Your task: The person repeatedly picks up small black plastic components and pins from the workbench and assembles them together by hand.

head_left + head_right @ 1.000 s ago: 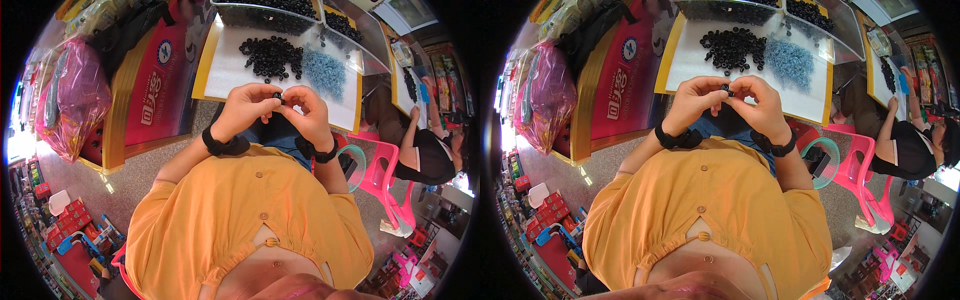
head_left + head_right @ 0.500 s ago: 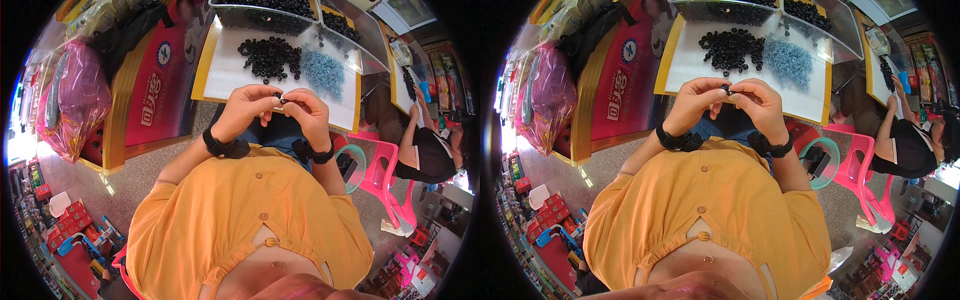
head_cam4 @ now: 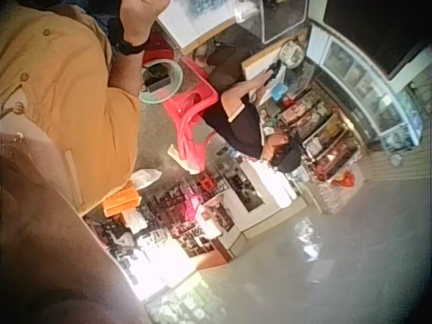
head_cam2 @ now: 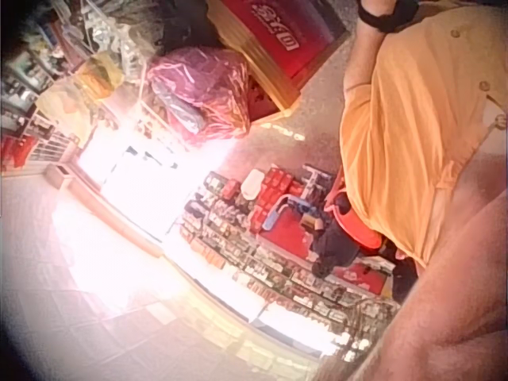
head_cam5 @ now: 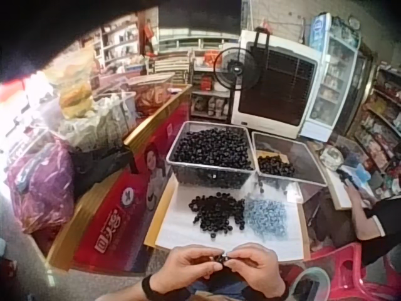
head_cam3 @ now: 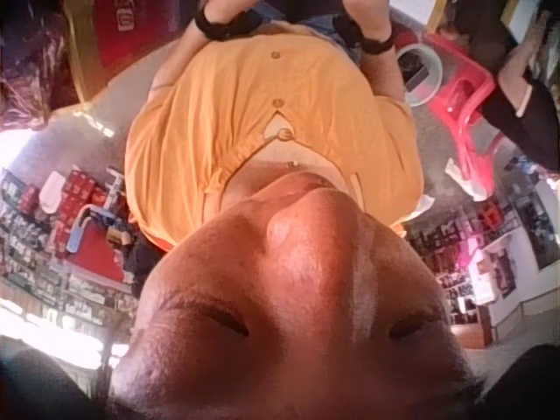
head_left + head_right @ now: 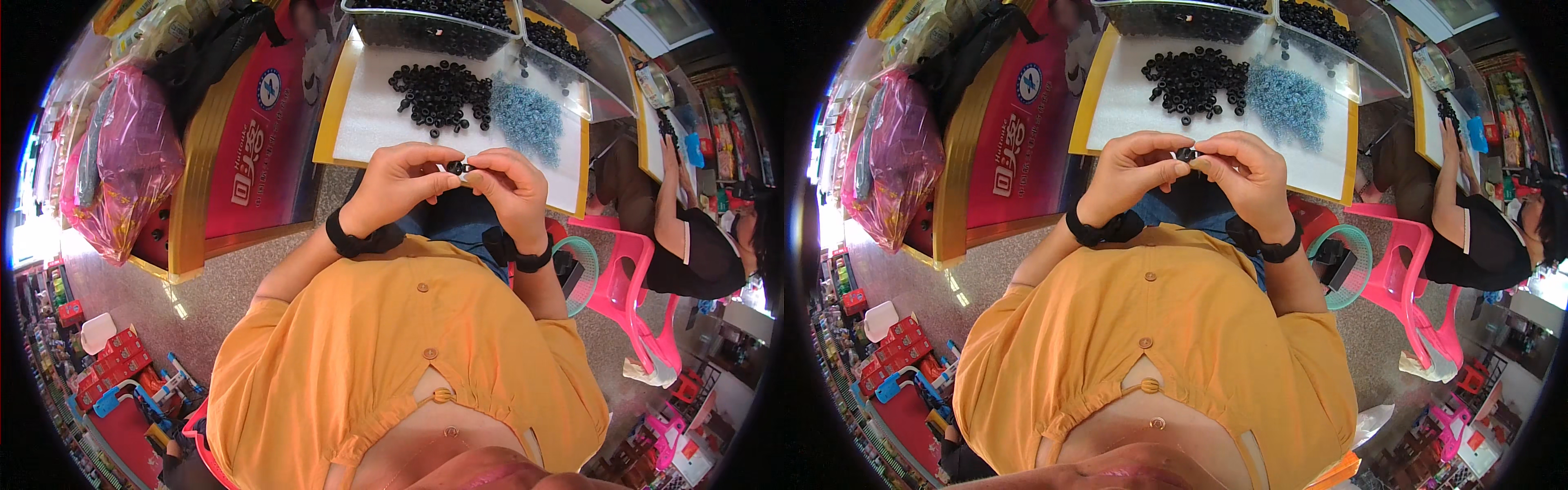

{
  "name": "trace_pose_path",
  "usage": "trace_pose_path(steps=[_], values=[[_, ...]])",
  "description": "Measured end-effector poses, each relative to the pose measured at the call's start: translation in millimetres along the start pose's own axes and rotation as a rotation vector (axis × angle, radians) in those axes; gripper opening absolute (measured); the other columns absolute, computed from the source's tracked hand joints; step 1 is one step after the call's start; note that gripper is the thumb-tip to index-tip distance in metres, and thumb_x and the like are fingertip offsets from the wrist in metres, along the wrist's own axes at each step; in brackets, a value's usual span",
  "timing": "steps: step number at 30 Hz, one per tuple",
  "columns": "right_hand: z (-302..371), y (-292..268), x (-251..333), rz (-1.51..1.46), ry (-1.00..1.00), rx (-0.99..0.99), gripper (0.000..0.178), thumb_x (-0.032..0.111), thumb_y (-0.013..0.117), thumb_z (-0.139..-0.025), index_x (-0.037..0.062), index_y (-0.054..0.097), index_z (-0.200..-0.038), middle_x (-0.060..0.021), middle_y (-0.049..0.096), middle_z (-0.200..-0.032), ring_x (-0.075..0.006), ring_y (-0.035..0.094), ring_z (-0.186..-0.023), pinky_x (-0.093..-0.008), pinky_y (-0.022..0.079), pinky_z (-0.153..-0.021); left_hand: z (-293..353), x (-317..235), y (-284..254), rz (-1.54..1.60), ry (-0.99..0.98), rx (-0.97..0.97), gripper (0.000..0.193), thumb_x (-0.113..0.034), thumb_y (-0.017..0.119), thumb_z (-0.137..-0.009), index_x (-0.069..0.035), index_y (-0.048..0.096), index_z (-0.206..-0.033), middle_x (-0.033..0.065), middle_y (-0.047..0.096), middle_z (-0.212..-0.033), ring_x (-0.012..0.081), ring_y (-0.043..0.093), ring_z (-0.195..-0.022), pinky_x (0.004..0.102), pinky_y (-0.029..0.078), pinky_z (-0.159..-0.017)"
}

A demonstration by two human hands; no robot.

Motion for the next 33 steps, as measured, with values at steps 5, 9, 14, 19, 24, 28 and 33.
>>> trace_pose_path(steps=[5,9,14,19,24,28,33], values=[[-0.8,0.6,6.8,0.166,-0.093,0.040,0.014,-0.002,0.070,-0.085,-0.0024,0.070,-0.099,-0.0087,0.066,-0.098,-0.0108,0.064,-0.076,-0.0207,0.051,-0.063,-0.1,-7.5,-0.3,-0.229,0.162,-0.027,0.026,-0.010,0.077,-0.082,-0.003,0.072,-0.107,0.0049,0.068,-0.085,0.0071,0.062,-0.067,0.0214,0.050,-0.060],[0.9,2.2,4.7,0.092,-0.044,0.024,0.013,-0.002,0.070,-0.085,-0.0025,0.070,-0.098,-0.0089,0.066,-0.096,-0.0109,0.064,-0.074,-0.0211,0.052,-0.063,-0.4,-7.7,-0.7,-0.307,0.235,-0.037,0.027,-0.009,0.078,-0.080,-0.003,0.072,-0.106,0.0059,0.068,-0.086,0.0085,0.062,-0.069,0.0224,0.050,-0.061],[0.9,3.4,5.6,0.045,0.032,0.007,0.012,-0.002,0.070,-0.084,-0.0024,0.070,-0.096,-0.0092,0.067,-0.094,-0.0114,0.065,-0.074,-0.0220,0.052,-0.063,2.2,-7.9,0.7,-0.329,0.255,-0.088,0.027,-0.009,0.079,-0.078,-0.004,0.073,-0.104,0.0071,0.069,-0.084,0.0104,0.063,-0.069,0.0236,0.051,-0.062],[-2.2,1.9,16.2,0.281,-0.115,0.024,0.013,0.000,0.072,-0.082,-0.0002,0.070,-0.094,-0.0104,0.068,-0.091,-0.0148,0.066,-0.074,-0.0237,0.053,-0.063,1.3,-15.9,2.6,-0.438,0.343,-0.058,0.026,-0.009,0.080,-0.077,-0.004,0.073,-0.101,0.0079,0.069,-0.084,0.0116,0.063,-0.069,0.0241,0.051,-0.061],[-4.8,2.1,31.9,0.445,-0.244,0.054,0.013,0.000,0.073,-0.080,0.0009,0.070,-0.093,-0.0110,0.068,-0.090,-0.0173,0.067,-0.074,-0.0255,0.054,-0.063,0.0,-20.0,4.9,-0.525,0.408,-0.013,0.026,-0.009,0.080,-0.076,-0.004,0.073,-0.101,0.0073,0.068,-0.083,0.0112,0.064,-0.070,0.0235,0.051,-0.062],[-3.5,1.0,29.3,0.333,-0.185,0.083,0.014,-0.002,0.072,-0.082,-0.0013,0.069,-0.095,-0.0106,0.067,-0.092,-0.0158,0.066,-0.075,-0.0249,0.053,-0.063,1.2,-12.3,4.4,-0.223,0.198,0.015,0.028,-0.006,0.078,-0.079,-0.003,0.073,-0.106,0.0061,0.067,-0.086,0.0099,0.063,-0.073,0.0227,0.052,-0.064],[3.0,3.2,22.5,0.113,-0.013,0.098,0.014,-0.005,0.068,-0.086,-0.0055,0.066,-0.099,-0.0112,0.065,-0.096,-0.0129,0.064,-0.074,-0.0220,0.052,-0.063,4.5,-16.8,5.1,-0.115,0.185,0.064,0.031,-0.004,0.075,-0.082,-0.002,0.070,-0.112,0.0068,0.066,-0.091,0.0101,0.064,-0.077,0.0225,0.054,-0.067]])
Point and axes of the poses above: each hand's wrist, its own z-axis away from the middle knuckle, its own y-axis out of the palm, x = y × z, the point moved 5 cm from there along -z, towards the middle knuckle
